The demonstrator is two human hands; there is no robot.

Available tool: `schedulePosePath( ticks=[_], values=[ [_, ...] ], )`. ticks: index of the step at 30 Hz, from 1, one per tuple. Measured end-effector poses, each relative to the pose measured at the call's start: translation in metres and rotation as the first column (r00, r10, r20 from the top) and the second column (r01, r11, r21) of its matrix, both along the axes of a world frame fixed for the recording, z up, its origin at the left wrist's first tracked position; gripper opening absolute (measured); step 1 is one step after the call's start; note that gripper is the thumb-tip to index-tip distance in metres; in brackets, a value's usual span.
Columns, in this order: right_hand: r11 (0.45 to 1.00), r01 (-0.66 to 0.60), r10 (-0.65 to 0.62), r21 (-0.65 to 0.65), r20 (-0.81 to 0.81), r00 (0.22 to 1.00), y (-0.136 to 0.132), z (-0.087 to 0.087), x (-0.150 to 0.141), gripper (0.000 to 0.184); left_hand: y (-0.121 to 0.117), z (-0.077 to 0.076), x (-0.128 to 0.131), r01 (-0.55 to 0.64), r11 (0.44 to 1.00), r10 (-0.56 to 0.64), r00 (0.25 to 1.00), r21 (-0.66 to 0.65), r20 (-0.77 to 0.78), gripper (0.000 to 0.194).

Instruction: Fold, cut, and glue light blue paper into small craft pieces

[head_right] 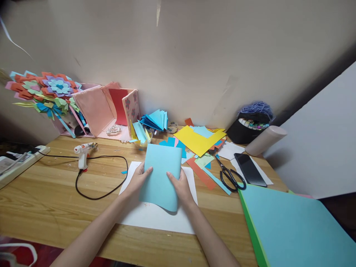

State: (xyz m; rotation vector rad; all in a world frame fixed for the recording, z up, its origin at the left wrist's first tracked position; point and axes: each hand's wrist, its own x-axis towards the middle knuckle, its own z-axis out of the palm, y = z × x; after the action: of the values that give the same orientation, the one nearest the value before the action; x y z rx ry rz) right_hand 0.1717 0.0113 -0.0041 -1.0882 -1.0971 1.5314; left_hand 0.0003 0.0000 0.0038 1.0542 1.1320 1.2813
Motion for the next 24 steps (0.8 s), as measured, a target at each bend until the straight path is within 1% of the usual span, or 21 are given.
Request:
schedulePosePath(
  ticks=[6,12,15,18,21,24],
  values=[
    [1.0,-0.005,0.004,-0.028,-0.057,0.998,0.0009,0.001,0.0,0.042,0.0008,-0.001,0.0017,-0.005,1.0,0.005,1.0,-0.025,0.006,0.043],
    [0.998,-0.041,0.035,-0.051,-0.117,0.992,0.0,0.0051,0.0005,0.044,0.001,0.0017,0.0013,-0.012,0.995,0.014,1.0,-0.097,0.021,0.044],
    [0.997,-0.042,0.035,-0.057,-0.125,0.991,-0.0002,0.0045,0.0006,0.043,0.0018,0.0027,0.0004,0.004,0.99,0.001,0.999,-0.141,0.035,0.046],
    [0.998,-0.038,0.031,-0.056,-0.122,0.992,-0.0001,0.0035,0.0008,0.044,0.0019,0.0035,0.0005,-0.004,0.985,0.005,1.0,-0.17,0.009,0.048],
    [0.997,-0.034,0.027,-0.062,-0.115,0.993,0.0001,0.0038,0.0005,0.046,0.0009,0.0048,0.0016,-0.008,0.985,0.005,1.0,-0.175,-0.016,0.047],
    [0.997,-0.015,0.008,-0.071,-0.093,0.996,0.0001,0.0047,-0.0006,0.05,-0.0004,0.0057,0.0026,0.009,0.987,-0.011,1.0,-0.159,-0.009,0.046]
  ],
)
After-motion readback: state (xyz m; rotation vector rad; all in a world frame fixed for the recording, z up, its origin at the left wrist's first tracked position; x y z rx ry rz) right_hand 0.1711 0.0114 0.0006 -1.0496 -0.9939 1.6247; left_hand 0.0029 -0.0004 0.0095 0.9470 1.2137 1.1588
